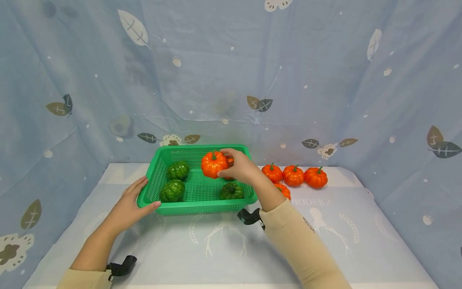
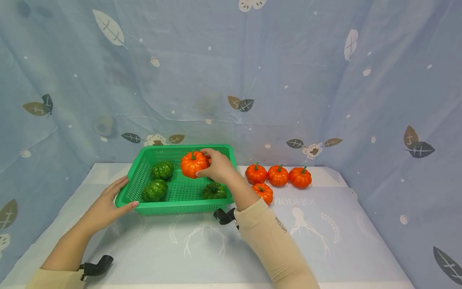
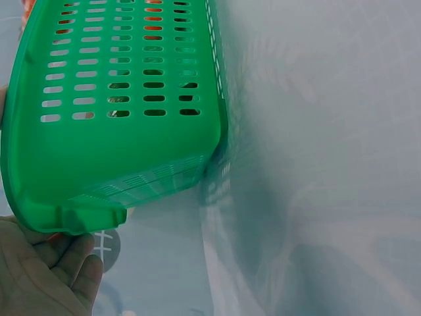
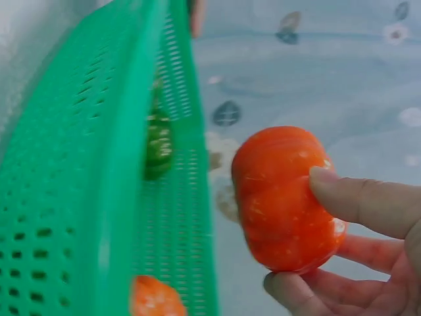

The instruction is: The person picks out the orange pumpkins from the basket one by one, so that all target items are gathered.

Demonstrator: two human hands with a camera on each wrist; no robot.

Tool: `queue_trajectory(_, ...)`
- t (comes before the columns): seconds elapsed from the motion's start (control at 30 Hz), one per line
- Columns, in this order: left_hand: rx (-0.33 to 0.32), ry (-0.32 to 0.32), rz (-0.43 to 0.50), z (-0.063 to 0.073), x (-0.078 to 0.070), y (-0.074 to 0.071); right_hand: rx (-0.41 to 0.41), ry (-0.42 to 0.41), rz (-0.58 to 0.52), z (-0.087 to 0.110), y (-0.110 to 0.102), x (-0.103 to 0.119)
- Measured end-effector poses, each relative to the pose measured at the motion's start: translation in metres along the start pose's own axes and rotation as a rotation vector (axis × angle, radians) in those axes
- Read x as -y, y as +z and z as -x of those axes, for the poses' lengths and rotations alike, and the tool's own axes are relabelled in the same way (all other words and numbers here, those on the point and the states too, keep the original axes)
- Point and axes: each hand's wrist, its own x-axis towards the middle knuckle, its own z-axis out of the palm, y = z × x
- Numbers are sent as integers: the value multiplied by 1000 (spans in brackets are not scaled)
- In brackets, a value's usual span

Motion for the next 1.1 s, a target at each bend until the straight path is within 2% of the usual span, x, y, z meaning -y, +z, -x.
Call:
queue_trajectory(0.27, 2, -3, 7, 1, -3, 0, 24, -18, 0, 43, -35, -13)
queue_trajectory(0.63, 3, -4, -2, 1, -3, -1, -75, 14, 53, 94, -81, -49)
queue_trajectory(0.87, 1, -8, 3, 1, -3, -1, -121, 51, 92, 120, -110, -76)
queue_trajectory(1.1, 2, -5, -4, 0, 0, 1, -151, 95, 110, 137, -125, -108)
